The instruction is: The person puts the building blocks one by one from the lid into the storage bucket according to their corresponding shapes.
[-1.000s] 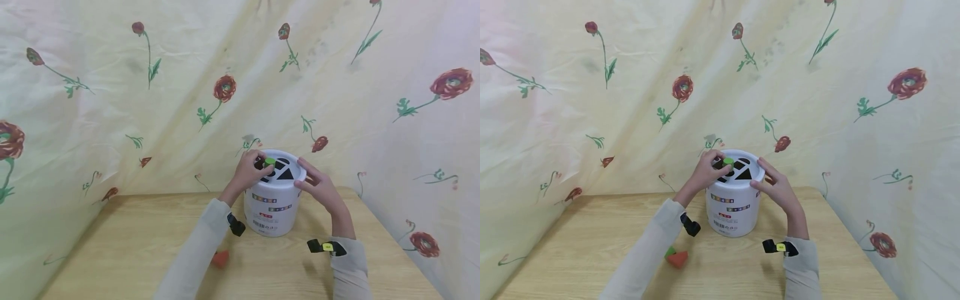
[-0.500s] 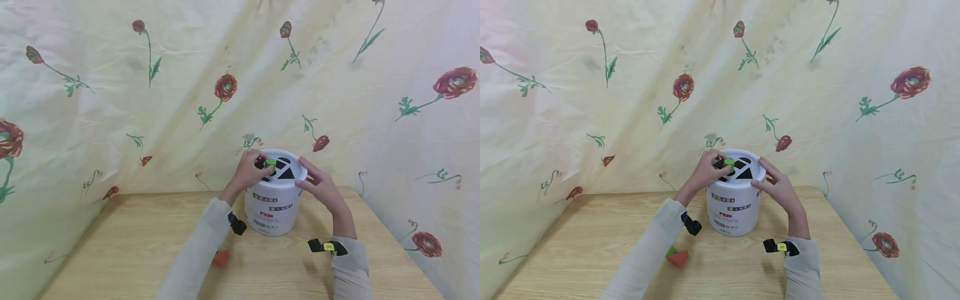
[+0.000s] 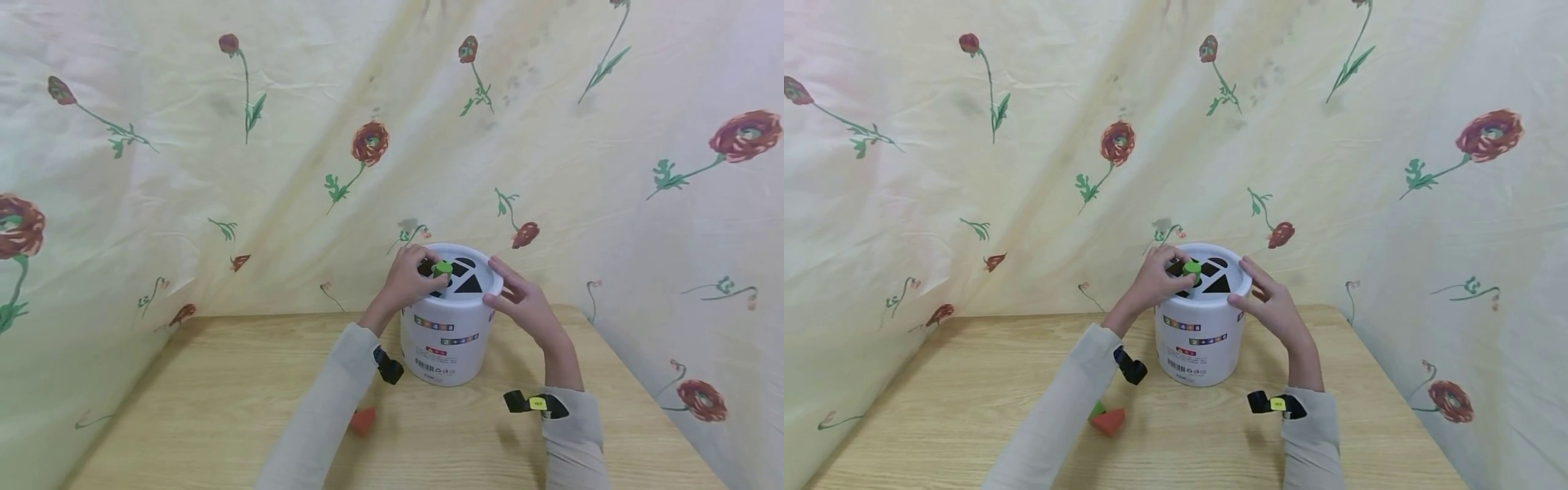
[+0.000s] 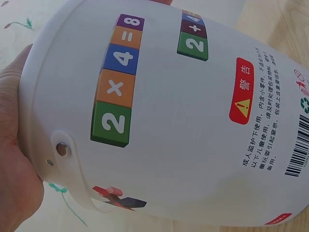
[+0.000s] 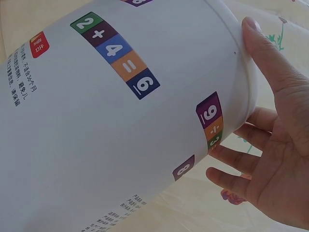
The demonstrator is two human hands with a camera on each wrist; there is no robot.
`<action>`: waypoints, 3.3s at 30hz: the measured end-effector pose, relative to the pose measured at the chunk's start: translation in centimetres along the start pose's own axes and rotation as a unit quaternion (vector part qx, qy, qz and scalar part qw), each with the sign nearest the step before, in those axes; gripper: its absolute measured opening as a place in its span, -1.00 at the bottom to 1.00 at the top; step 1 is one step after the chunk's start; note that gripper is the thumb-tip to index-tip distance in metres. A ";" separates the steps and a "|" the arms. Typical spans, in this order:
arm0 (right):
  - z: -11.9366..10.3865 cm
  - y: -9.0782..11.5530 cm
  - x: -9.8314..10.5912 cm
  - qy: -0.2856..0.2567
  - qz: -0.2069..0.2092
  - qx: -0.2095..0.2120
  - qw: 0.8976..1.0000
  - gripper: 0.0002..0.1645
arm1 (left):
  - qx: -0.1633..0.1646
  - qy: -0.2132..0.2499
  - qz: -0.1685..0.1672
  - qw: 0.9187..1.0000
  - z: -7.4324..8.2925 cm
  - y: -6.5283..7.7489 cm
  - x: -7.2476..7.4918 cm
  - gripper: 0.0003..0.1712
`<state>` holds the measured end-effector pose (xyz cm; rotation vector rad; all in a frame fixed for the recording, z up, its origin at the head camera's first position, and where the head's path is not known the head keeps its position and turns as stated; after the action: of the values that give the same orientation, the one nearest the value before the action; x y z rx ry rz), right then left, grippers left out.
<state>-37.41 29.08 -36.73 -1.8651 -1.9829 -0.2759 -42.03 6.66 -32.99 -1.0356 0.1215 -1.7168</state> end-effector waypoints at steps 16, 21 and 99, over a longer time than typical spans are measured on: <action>0.2 -0.1 0.1 0.002 0.007 0.000 1.000 -0.08 | -0.001 -0.009 -0.003 1.000 0.1 0.1 0.0 -0.66; 0.2 0.0 0.1 0.001 0.006 0.001 1.000 -0.08 | 0.000 -0.009 -0.003 1.000 0.2 0.1 0.0 -0.68; 0.8 -0.3 -0.3 0.031 0.007 -0.005 0.999 -0.05 | -0.062 -0.101 -0.199 0.973 -6.6 15.2 6.3 -0.60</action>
<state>-37.86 29.09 -37.49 -1.8527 -1.9298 -0.3353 -35.74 -7.43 -41.70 -1.3927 -0.1197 -1.9657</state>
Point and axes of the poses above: each hand's wrist, its own y-axis away from the middle knuckle, its own x-axis out of the back of the hand, z = x × y, the point moved 6 cm from there along -y, towards the middle knuckle, and after that the axes turned 14 degrees about -x, right-handed, at the moved point
